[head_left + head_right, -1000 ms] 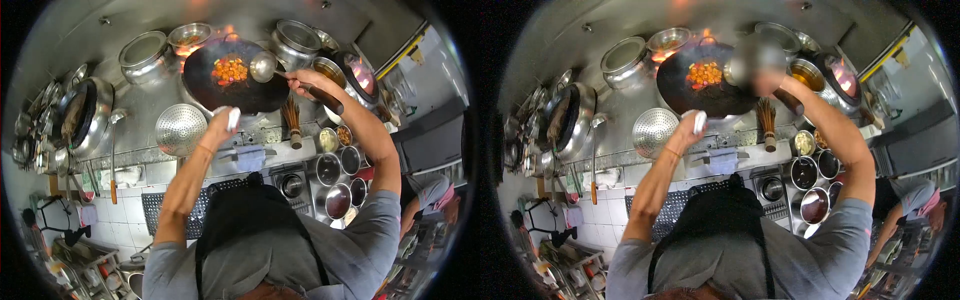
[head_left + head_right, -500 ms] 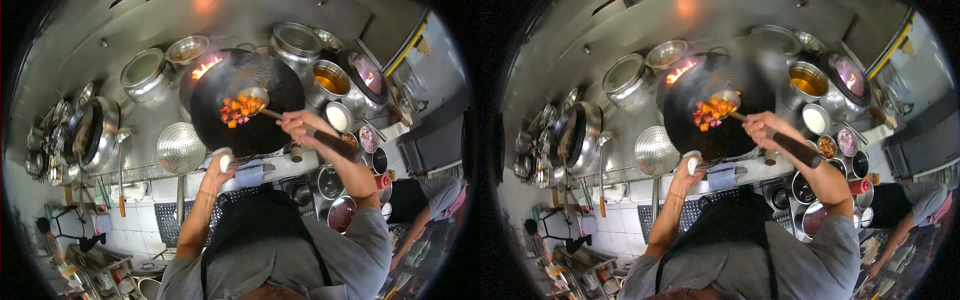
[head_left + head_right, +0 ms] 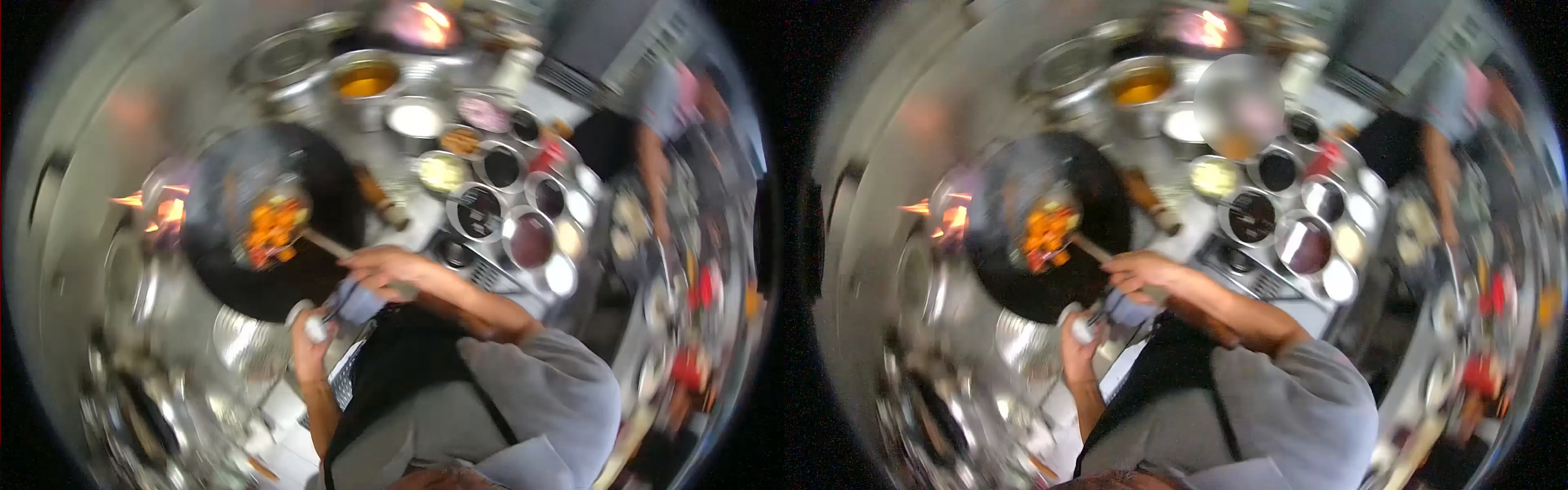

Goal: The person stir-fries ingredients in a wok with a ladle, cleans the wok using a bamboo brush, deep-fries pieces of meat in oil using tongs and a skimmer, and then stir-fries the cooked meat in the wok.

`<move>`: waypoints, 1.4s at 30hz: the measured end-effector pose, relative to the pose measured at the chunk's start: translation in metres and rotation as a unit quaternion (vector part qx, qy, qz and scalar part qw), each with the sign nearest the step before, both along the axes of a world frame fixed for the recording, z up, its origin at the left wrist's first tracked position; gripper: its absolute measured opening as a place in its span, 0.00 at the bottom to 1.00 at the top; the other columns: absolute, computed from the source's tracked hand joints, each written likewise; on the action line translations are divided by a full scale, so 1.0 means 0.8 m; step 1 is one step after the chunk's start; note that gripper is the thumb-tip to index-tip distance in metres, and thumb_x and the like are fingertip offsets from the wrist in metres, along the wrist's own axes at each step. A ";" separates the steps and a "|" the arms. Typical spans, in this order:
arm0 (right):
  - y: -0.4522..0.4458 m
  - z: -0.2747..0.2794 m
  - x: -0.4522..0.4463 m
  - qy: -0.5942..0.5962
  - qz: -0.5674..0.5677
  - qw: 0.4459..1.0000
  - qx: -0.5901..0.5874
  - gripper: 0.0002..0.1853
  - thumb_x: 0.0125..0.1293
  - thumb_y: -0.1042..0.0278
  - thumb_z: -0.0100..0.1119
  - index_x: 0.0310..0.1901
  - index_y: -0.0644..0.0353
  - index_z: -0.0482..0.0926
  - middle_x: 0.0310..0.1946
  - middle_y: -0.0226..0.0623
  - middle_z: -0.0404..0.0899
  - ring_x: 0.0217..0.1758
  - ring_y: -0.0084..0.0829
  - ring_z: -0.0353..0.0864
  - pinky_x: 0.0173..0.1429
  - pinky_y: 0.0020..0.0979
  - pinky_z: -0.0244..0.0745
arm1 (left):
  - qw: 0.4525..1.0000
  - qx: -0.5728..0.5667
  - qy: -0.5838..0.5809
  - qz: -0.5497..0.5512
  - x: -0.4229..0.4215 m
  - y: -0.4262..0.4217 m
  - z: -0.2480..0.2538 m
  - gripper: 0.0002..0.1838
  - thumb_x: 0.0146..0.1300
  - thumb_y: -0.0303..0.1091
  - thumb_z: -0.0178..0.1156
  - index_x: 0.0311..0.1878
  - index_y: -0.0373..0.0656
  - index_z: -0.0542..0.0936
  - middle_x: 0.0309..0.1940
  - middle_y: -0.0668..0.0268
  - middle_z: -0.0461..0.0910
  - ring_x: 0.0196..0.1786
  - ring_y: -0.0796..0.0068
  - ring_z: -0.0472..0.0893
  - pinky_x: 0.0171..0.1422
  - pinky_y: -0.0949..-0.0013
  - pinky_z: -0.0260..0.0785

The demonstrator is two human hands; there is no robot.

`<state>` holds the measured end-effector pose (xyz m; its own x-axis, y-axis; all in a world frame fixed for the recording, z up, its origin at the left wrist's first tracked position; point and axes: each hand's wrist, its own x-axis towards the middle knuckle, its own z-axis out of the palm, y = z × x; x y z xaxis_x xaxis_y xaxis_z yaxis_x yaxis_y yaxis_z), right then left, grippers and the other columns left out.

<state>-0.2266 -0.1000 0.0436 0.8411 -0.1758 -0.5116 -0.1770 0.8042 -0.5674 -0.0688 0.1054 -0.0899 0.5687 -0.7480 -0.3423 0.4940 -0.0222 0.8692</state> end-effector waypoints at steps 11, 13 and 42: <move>0.097 -0.011 -0.032 -0.093 -0.151 0.983 0.049 0.08 0.66 0.69 0.52 0.31 0.63 0.71 0.12 0.27 0.61 0.08 0.21 0.60 0.09 0.28 0.51 | 0.981 0.118 0.154 0.020 0.067 0.007 0.057 0.10 0.51 0.34 0.60 0.32 0.42 0.70 0.30 0.62 0.70 0.22 0.74 0.65 0.24 0.73 0.59; 0.107 -0.011 -0.047 -0.100 -0.192 0.975 0.053 0.07 0.65 0.70 0.52 0.31 0.64 0.70 0.13 0.28 0.62 0.09 0.20 0.60 0.08 0.27 0.51 | 0.984 0.113 0.135 -0.021 0.064 0.014 0.053 0.10 0.51 0.34 0.60 0.32 0.41 0.69 0.29 0.63 0.71 0.22 0.74 0.65 0.24 0.74 0.59; 0.598 0.052 -0.540 -0.106 -0.757 0.645 -0.007 0.09 0.68 0.73 0.50 0.48 0.64 0.70 0.21 0.23 0.62 0.14 0.12 0.59 0.09 0.19 0.55 | 0.753 0.271 0.073 -0.595 -0.361 0.085 0.100 0.07 0.53 0.33 0.54 0.29 0.41 0.68 0.21 0.61 0.72 0.20 0.70 0.72 0.23 0.74 0.64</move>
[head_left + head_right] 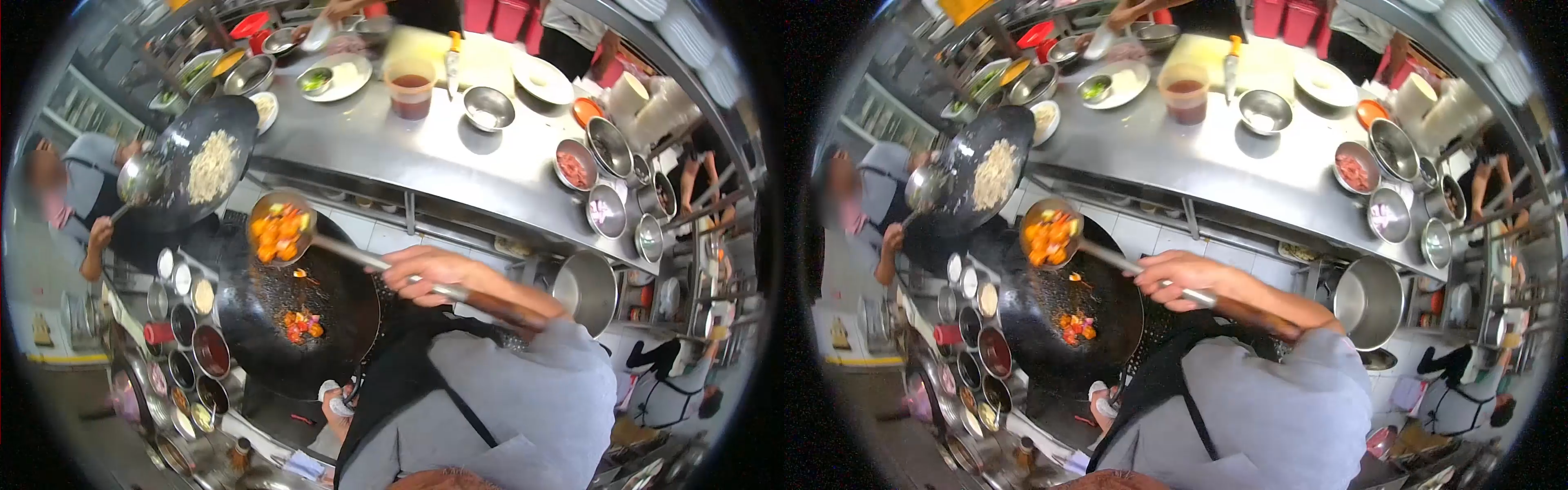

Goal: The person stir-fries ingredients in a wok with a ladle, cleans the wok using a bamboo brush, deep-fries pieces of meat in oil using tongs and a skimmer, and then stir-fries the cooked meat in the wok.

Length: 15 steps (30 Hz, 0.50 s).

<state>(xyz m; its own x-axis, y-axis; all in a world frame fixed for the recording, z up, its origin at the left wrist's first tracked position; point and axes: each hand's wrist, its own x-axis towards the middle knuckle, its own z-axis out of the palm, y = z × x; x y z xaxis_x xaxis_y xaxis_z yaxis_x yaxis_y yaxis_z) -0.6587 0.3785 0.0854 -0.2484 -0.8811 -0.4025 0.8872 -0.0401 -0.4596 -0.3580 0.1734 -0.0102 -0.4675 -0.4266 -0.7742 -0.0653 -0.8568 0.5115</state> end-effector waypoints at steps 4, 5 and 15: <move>0.121 0.010 -0.030 0.043 -0.185 0.980 0.056 0.08 0.66 0.72 0.51 0.45 0.63 0.70 0.16 0.20 0.61 0.09 0.11 0.54 0.07 0.18 0.53 | 0.997 -0.021 0.019 -0.077 -0.023 -0.010 -0.031 0.05 0.54 0.29 0.54 0.27 0.43 0.68 0.22 0.60 0.73 0.23 0.70 0.74 0.27 0.72 0.67; 0.149 0.003 -0.039 0.046 -0.235 0.970 0.054 0.06 0.65 0.70 0.51 0.41 0.61 0.70 0.15 0.20 0.60 0.08 0.13 0.54 0.07 0.20 0.52 | 0.996 -0.021 0.015 -0.085 -0.030 -0.005 -0.022 0.05 0.54 0.29 0.54 0.27 0.43 0.68 0.22 0.60 0.73 0.23 0.70 0.74 0.27 0.72 0.67; 0.358 -0.087 -0.280 0.236 -0.514 0.754 0.333 0.10 0.64 0.68 0.50 0.25 0.57 0.68 0.12 0.26 0.61 0.10 0.24 0.62 0.14 0.27 0.57 | 0.981 -0.016 -0.105 -0.163 -0.059 -0.013 -0.009 0.07 0.54 0.35 0.55 0.26 0.43 0.69 0.22 0.62 0.75 0.27 0.68 0.77 0.34 0.68 0.70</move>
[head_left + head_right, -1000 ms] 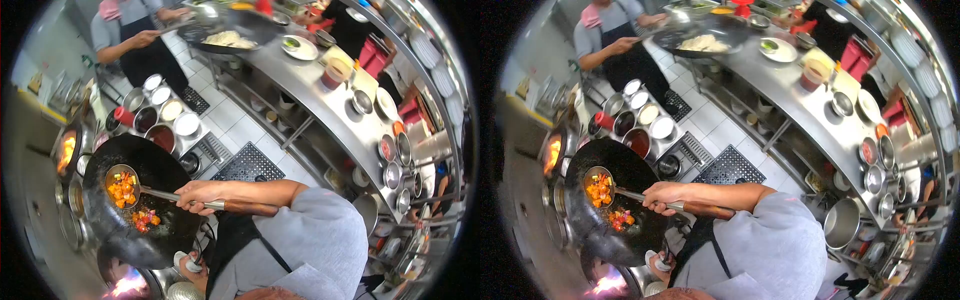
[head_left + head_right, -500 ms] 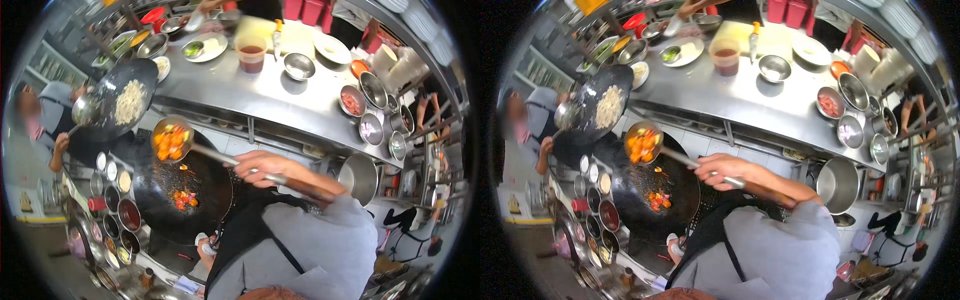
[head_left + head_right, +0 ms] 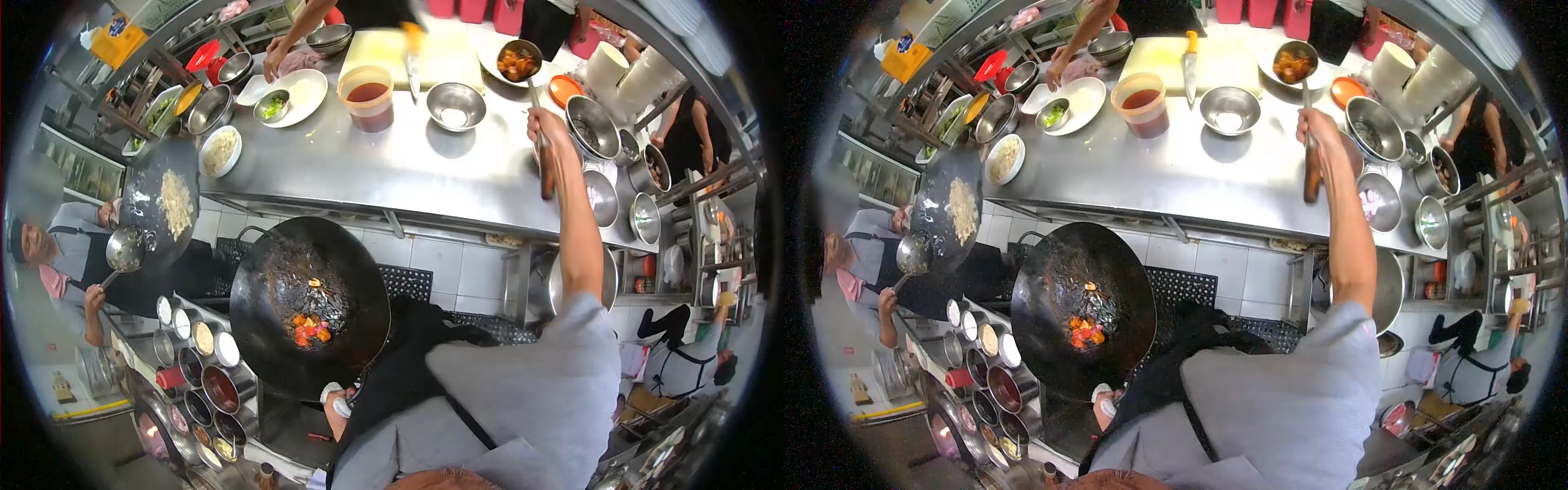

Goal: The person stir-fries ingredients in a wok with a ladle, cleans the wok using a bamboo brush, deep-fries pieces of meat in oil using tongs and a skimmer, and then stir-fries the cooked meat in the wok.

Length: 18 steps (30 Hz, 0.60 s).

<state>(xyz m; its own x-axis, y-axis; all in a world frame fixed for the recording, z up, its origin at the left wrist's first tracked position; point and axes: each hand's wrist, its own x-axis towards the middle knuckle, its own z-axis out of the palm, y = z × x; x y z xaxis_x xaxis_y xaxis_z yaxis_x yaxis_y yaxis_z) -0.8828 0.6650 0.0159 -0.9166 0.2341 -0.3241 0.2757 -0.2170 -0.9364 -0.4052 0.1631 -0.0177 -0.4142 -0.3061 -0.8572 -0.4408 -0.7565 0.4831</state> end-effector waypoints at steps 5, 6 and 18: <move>0.042 -0.056 -0.087 -0.005 -0.074 0.997 0.037 0.08 0.63 0.73 0.50 0.27 0.63 0.71 0.14 0.32 0.66 0.13 0.27 0.66 0.18 0.30 0.63 | 0.989 -0.138 0.035 -0.041 0.005 0.005 0.001 0.08 0.54 0.35 0.55 0.28 0.42 0.72 0.24 0.61 0.77 0.28 0.69 0.76 0.35 0.68 0.69; 0.048 -0.063 -0.092 -0.018 -0.066 0.994 0.083 0.07 0.63 0.74 0.50 0.27 0.64 0.71 0.15 0.33 0.67 0.13 0.27 0.66 0.18 0.31 0.63 | 0.989 -0.139 0.035 -0.038 0.004 0.006 0.003 0.08 0.54 0.35 0.55 0.28 0.42 0.72 0.24 0.61 0.77 0.28 0.69 0.76 0.35 0.68 0.69; 0.079 -0.089 -0.089 -0.043 0.001 0.786 0.616 0.25 0.58 0.68 0.49 0.58 0.68 0.70 0.48 0.64 0.76 0.55 0.56 0.76 0.62 0.43 0.69 | 0.993 0.016 0.098 0.062 0.013 0.048 0.017 0.06 0.58 0.29 0.55 0.30 0.36 0.71 0.27 0.59 0.75 0.33 0.66 0.78 0.44 0.65 0.72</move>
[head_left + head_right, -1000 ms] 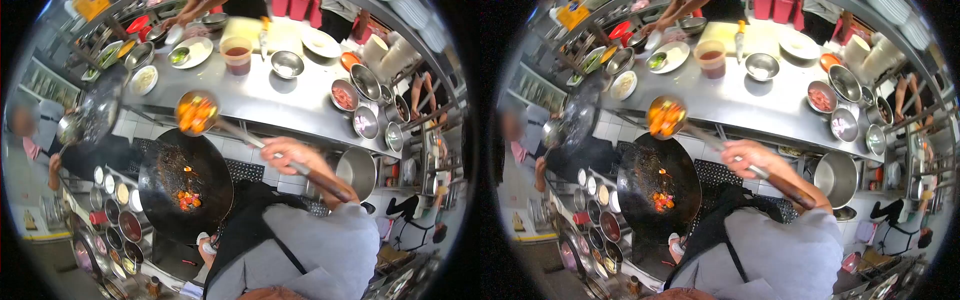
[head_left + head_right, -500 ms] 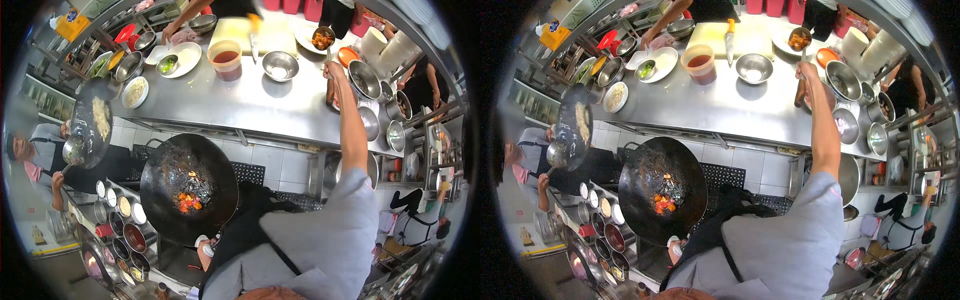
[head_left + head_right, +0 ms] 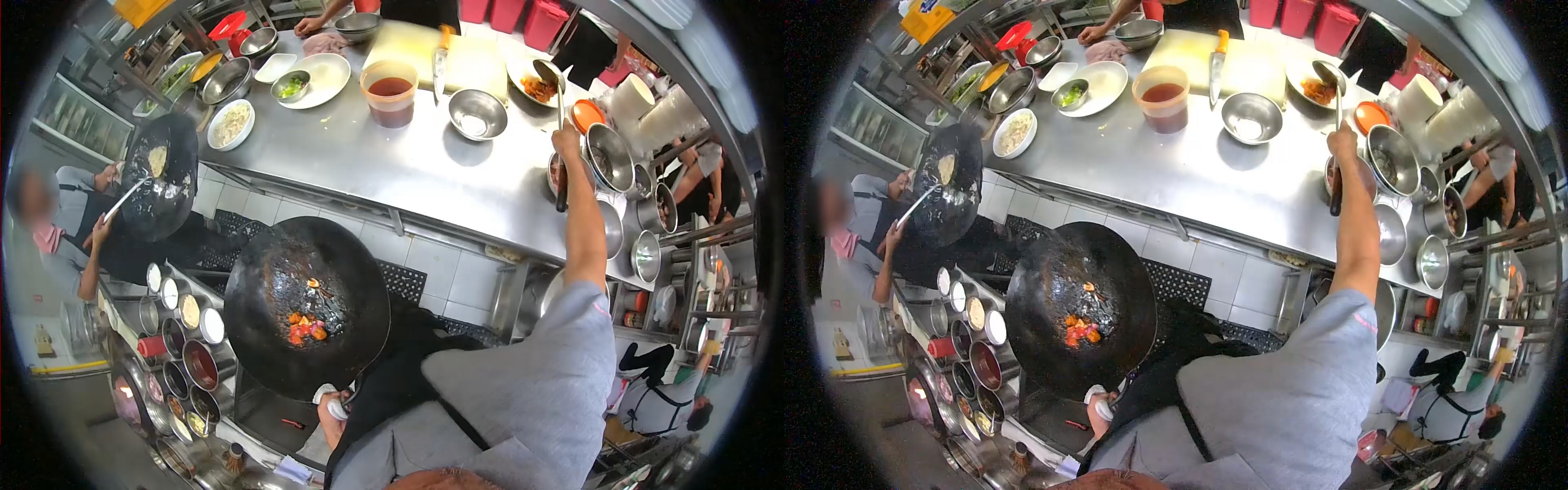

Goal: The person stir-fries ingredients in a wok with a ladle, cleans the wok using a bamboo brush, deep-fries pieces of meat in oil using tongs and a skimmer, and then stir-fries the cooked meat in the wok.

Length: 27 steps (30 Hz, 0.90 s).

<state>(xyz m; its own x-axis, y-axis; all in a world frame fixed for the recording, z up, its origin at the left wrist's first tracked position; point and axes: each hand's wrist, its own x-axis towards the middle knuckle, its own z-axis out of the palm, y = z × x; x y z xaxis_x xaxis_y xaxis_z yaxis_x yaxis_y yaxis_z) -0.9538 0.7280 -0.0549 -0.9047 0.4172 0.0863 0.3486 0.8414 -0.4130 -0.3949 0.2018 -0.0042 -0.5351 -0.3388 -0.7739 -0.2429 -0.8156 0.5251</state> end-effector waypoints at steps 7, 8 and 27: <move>0.013 -0.009 0.000 0.064 0.021 0.997 -0.027 0.23 0.53 0.71 0.48 0.50 0.72 0.74 0.43 0.67 0.77 0.52 0.57 0.76 0.61 0.45 0.68 | 0.982 -0.182 -0.024 -0.043 0.044 -0.002 -0.051 0.04 0.54 0.32 0.56 0.28 0.43 0.72 0.22 0.61 0.77 0.22 0.70 0.76 0.26 0.72 0.69; 0.012 -0.025 -0.007 0.150 -0.014 0.989 0.004 0.20 0.52 0.71 0.48 0.46 0.73 0.76 0.38 0.63 0.79 0.44 0.53 0.81 0.52 0.45 0.74 | 0.975 -0.212 -0.024 -0.062 0.051 -0.002 -0.057 0.04 0.54 0.31 0.56 0.28 0.43 0.72 0.22 0.62 0.77 0.22 0.71 0.76 0.27 0.72 0.69; -0.215 0.137 0.430 -0.210 0.238 0.584 -0.747 0.12 0.70 0.70 0.48 0.52 0.63 0.67 0.26 0.27 0.64 0.11 0.12 0.56 0.06 0.16 0.55 | 0.997 -0.025 0.012 0.074 0.150 0.075 -0.090 0.05 0.57 0.33 0.56 0.31 0.43 0.76 0.23 0.63 0.78 0.24 0.71 0.78 0.22 0.69 0.69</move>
<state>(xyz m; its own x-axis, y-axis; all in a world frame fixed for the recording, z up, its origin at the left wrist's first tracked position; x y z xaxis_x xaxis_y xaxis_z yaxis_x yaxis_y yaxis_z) -0.6101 0.5557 0.0549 -0.7585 -0.5657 -0.3234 0.5572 -0.3057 -0.7721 -0.2750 0.2616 -0.0758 -0.4941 -0.4535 -0.7418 -0.1085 -0.8144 0.5701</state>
